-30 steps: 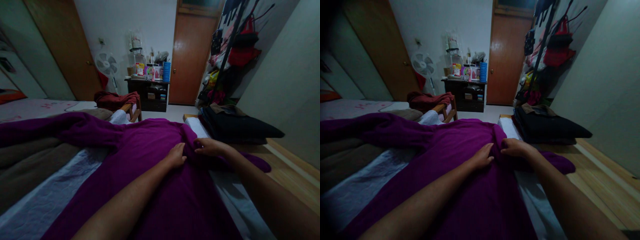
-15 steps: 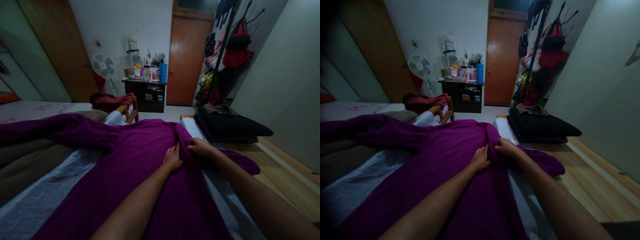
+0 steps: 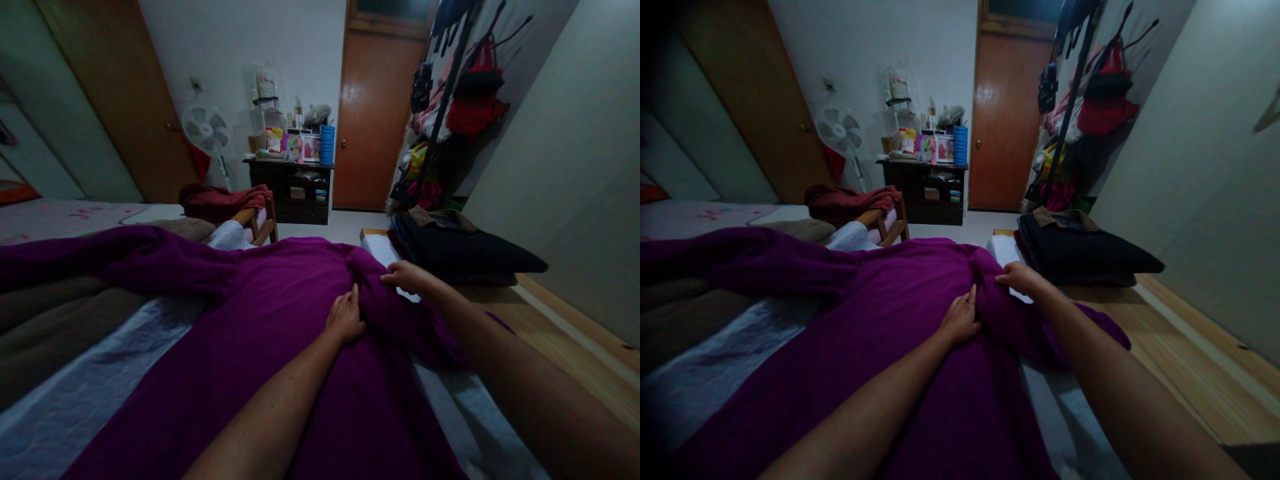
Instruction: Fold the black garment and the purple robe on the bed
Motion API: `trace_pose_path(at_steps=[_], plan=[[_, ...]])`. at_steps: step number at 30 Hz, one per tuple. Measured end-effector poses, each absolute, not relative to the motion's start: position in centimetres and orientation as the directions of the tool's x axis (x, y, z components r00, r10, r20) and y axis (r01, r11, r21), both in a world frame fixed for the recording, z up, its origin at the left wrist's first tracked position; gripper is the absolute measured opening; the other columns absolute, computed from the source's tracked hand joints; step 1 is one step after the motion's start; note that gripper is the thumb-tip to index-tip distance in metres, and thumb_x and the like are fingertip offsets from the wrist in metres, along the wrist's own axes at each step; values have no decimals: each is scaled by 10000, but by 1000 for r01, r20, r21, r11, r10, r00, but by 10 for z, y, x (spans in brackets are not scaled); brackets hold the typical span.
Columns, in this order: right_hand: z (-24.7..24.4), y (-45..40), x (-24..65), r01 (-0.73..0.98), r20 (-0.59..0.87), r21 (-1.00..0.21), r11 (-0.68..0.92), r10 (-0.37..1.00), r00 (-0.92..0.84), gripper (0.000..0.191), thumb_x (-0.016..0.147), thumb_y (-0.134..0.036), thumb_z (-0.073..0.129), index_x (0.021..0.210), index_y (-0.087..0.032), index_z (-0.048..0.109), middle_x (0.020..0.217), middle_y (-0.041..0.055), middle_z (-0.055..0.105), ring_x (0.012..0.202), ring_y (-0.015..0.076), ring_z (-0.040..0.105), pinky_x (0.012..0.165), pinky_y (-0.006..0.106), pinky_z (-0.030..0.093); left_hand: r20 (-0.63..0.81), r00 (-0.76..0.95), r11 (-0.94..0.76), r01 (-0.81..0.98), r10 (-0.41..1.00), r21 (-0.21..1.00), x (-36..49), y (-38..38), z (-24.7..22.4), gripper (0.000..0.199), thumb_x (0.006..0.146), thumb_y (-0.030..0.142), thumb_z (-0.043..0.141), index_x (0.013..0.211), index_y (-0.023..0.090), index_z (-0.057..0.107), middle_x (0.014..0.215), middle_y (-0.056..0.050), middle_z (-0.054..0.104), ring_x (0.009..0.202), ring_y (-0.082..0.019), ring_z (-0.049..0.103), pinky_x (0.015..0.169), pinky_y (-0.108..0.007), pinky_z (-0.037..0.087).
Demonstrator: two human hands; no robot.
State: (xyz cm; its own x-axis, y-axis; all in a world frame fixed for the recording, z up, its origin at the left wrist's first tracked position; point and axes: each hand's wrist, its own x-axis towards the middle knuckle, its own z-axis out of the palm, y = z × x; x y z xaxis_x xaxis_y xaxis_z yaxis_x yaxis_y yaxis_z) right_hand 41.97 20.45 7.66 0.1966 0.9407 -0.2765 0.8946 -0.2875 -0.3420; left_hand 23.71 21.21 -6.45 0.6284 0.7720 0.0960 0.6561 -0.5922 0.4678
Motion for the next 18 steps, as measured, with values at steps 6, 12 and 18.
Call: trace_pose_path(at_steps=[6,12,18], plan=[[128,231,449,966,133,42,-255,960,248,181,838,-274,605,964,-158,665,1019,112,648,875,199,604,653,231,392,132,662,-637,617,737,462,236,212,-67,826,822,462,528,1523,225,160,1542,-67,330,1415,-268,268,1157,-439,193],[105,250,439,967,85,50,-248,966,243,333,874,-262,570,1192,-168,591,1230,161,585,1050,260,593,791,275,442,132,696,-679,612,706,404,235,212,-66,612,863,468,509,1443,333,368,1536,-39,342,1412,-294,268,1140,-493,210],[83,286,436,937,-146,-76,-341,934,327,362,873,-424,588,967,-90,692,859,151,712,844,240,682,713,292,501,149,711,-711,616,687,338,235,212,-66,446,872,420,491,1246,204,604,1496,-113,397,1397,-310,290,1125,-484,245]])
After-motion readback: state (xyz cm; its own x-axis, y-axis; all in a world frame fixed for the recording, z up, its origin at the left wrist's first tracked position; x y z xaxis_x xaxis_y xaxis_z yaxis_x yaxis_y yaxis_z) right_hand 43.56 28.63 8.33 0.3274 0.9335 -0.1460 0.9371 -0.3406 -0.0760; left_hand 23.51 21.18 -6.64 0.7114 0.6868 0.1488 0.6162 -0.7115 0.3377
